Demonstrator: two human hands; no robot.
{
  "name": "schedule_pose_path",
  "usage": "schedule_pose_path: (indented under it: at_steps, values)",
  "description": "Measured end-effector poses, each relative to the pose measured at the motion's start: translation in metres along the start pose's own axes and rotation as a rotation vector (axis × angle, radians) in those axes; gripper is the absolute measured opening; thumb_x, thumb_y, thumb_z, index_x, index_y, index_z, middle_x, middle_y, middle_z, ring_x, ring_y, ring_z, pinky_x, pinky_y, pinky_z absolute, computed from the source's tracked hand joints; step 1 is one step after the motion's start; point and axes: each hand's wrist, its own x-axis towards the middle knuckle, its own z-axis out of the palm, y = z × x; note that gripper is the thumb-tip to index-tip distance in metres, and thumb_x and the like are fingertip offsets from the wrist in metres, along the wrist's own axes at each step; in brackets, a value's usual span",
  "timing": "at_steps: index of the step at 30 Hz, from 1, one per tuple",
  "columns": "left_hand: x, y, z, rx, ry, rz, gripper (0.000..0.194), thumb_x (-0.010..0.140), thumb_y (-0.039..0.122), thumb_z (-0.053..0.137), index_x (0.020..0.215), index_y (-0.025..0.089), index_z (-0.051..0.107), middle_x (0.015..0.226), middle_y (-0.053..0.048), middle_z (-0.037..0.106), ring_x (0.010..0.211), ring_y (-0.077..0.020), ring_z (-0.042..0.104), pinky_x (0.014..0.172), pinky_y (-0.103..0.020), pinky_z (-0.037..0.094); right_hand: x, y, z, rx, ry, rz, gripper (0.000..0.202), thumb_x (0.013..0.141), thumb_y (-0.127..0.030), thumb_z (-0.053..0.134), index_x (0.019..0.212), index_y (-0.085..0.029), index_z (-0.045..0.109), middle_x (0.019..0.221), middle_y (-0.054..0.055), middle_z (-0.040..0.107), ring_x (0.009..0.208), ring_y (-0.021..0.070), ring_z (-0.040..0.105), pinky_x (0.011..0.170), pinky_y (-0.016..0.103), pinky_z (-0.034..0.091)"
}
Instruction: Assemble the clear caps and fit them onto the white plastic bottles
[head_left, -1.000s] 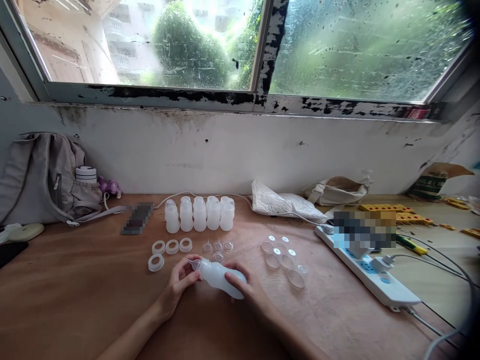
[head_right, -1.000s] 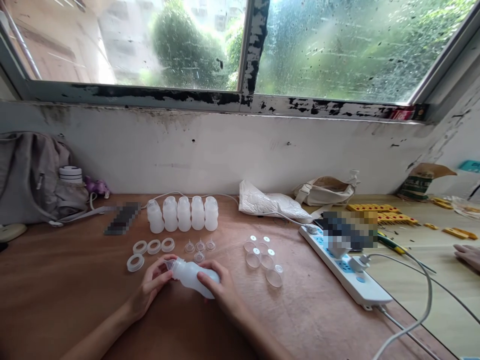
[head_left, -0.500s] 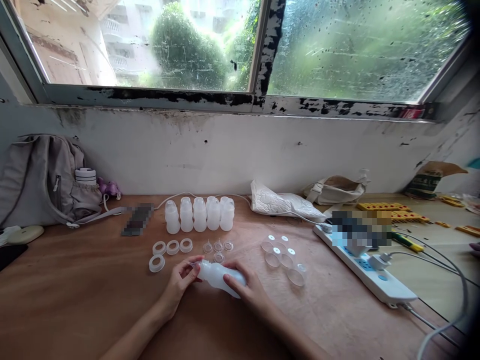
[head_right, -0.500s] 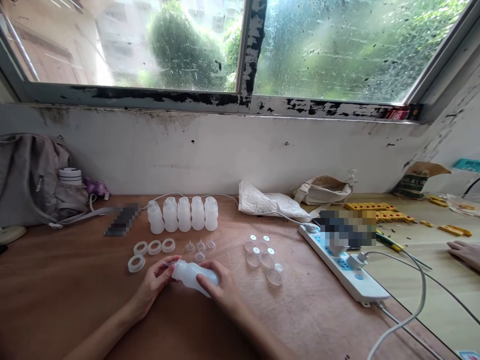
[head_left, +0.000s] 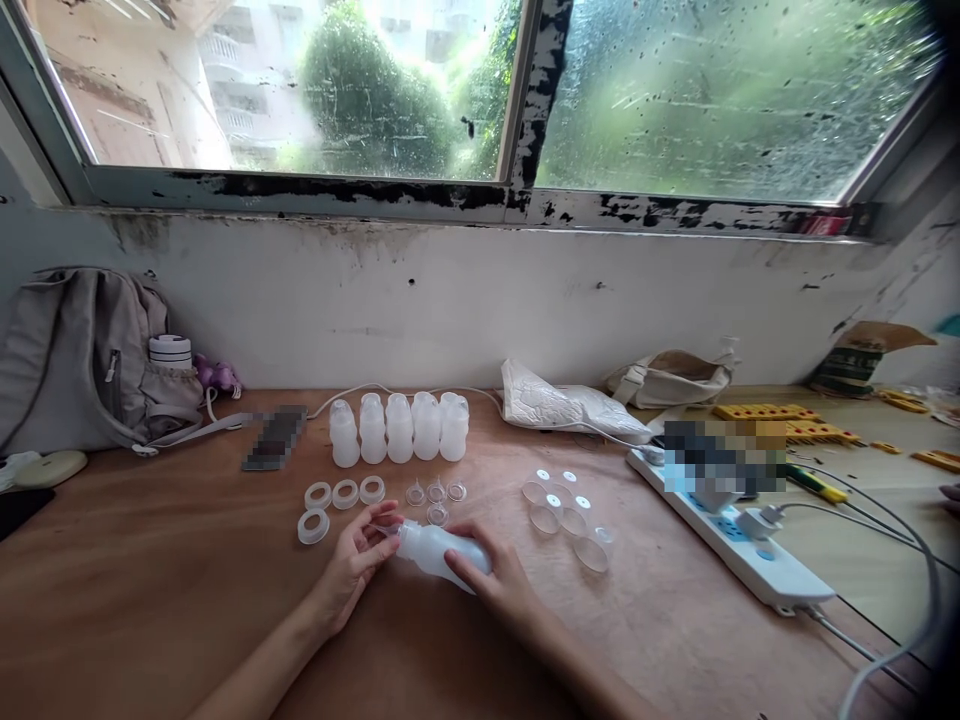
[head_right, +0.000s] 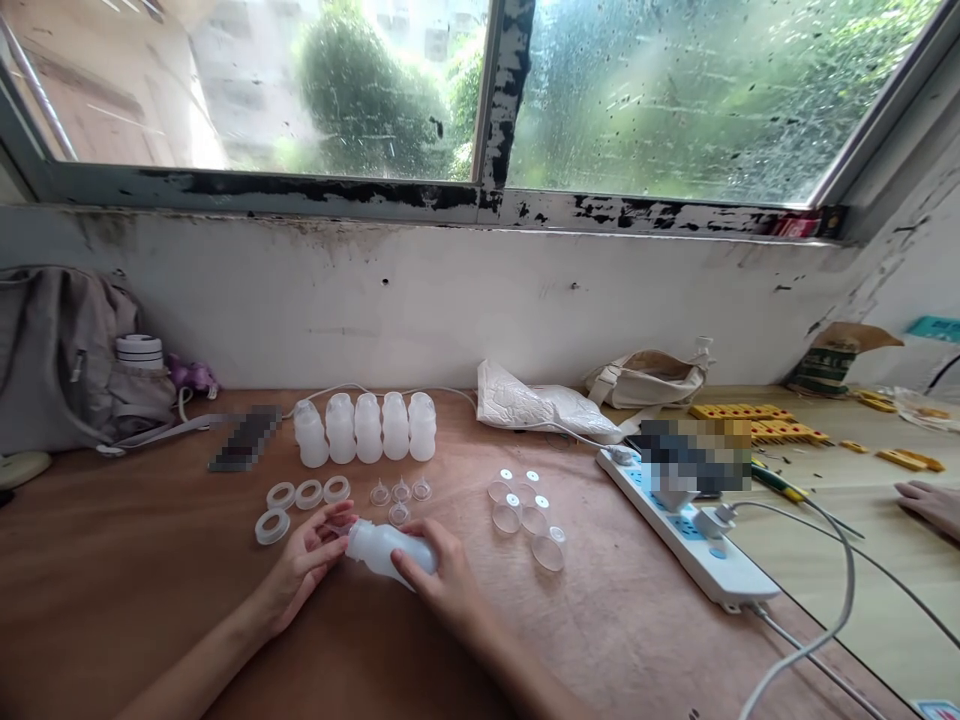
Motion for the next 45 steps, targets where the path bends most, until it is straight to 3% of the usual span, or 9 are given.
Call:
schedule_pose_path:
  at_steps: [6, 10, 17, 20, 23, 27, 39, 45]
  values:
    - [0.0027, -0.0005, -0.0021, -0.213, -0.026, 0.001, 0.042, 0.068, 0.021, 0.064, 0.108, 0.020, 0.053, 0.109, -0.008, 0.055, 0.108, -0.0209, 0.046, 0.089, -0.030, 0.038, -0.0002, -0.0015, 0.0007, 0.020, 0.002, -0.023, 0.024, 0.077, -0.035, 0.052, 0.093, -0.018, 0.058, 0.091, 0.004, 0.062, 0.084, 0.0183, 0.057, 0.075, 0.027, 0.043]
    - [0.0035, -0.0009, -0.0026, -0.179, -0.002, -0.009, 0.044, 0.066, 0.016, 0.066, 0.107, 0.020, 0.053, 0.104, -0.006, 0.057, 0.105, -0.0199, 0.049, 0.090, -0.029, 0.038, -0.0010, -0.0044, 0.0011, 0.003, 0.001, -0.032, 0.024, 0.076, -0.035, 0.052, 0.092, -0.018, 0.058, 0.090, 0.004, 0.062, 0.082, 0.0183, 0.057, 0.074, 0.027, 0.044]
    - [0.0027, -0.0028, -0.0018, -0.214, -0.091, 0.045, 0.049, 0.061, 0.006, 0.061, 0.107, 0.022, 0.052, 0.114, -0.005, 0.054, 0.115, -0.0211, 0.041, 0.097, -0.033, 0.030, -0.0033, -0.0061, 0.0044, -0.021, -0.010, -0.052, 0.025, 0.076, -0.036, 0.053, 0.092, -0.019, 0.060, 0.089, 0.005, 0.062, 0.082, 0.0190, 0.057, 0.073, 0.028, 0.044]
    - [0.0035, -0.0038, -0.0027, -0.169, -0.038, 0.034, 0.047, 0.062, 0.009, 0.062, 0.106, 0.022, 0.053, 0.111, -0.005, 0.054, 0.110, -0.0202, 0.044, 0.094, -0.031, 0.033, -0.0033, -0.0055, 0.0043, -0.011, 0.001, -0.048, 0.025, 0.076, -0.036, 0.053, 0.093, -0.019, 0.059, 0.090, 0.005, 0.062, 0.083, 0.0198, 0.057, 0.075, 0.029, 0.044]
    - [0.0032, -0.0035, -0.0026, -0.076, 0.027, 0.002, 0.042, 0.065, 0.017, 0.064, 0.106, 0.021, 0.053, 0.094, -0.003, 0.056, 0.091, -0.0149, 0.051, 0.081, -0.025, 0.039, -0.0027, -0.0041, 0.0022, 0.000, 0.026, -0.030, 0.025, 0.076, -0.036, 0.053, 0.093, -0.019, 0.058, 0.090, 0.005, 0.063, 0.083, 0.0199, 0.057, 0.074, 0.030, 0.044]
    - [0.0012, -0.0015, 0.0006, -0.010, -0.011, -0.037, 0.036, 0.068, 0.027, 0.064, 0.102, 0.020, 0.053, 0.079, 0.000, 0.057, 0.072, -0.0107, 0.051, 0.068, -0.021, 0.039, -0.0023, -0.0027, -0.0003, -0.008, 0.047, -0.009, 0.025, 0.075, -0.036, 0.053, 0.093, -0.019, 0.057, 0.090, 0.005, 0.063, 0.081, 0.0196, 0.057, 0.073, 0.029, 0.045]
    - [0.0003, 0.0002, 0.0004, -0.028, -0.026, 0.000, 0.039, 0.064, 0.019, 0.066, 0.100, 0.020, 0.051, 0.092, -0.003, 0.061, 0.086, -0.0151, 0.055, 0.079, -0.025, 0.038, -0.0014, -0.0004, -0.0004, -0.024, 0.076, -0.032, 0.024, 0.076, -0.035, 0.053, 0.093, -0.019, 0.057, 0.090, 0.005, 0.063, 0.082, 0.0194, 0.058, 0.072, 0.028, 0.045]
    - [0.0040, -0.0044, -0.0004, -0.018, 0.049, 0.002, 0.033, 0.064, 0.031, 0.067, 0.092, 0.018, 0.054, 0.086, -0.004, 0.063, 0.078, -0.0148, 0.057, 0.073, -0.026, 0.041, -0.0042, -0.0004, 0.0005, -0.087, 0.086, -0.095, 0.024, 0.075, -0.033, 0.054, 0.095, -0.020, 0.056, 0.090, 0.005, 0.061, 0.081, 0.0188, 0.056, 0.071, 0.028, 0.045]
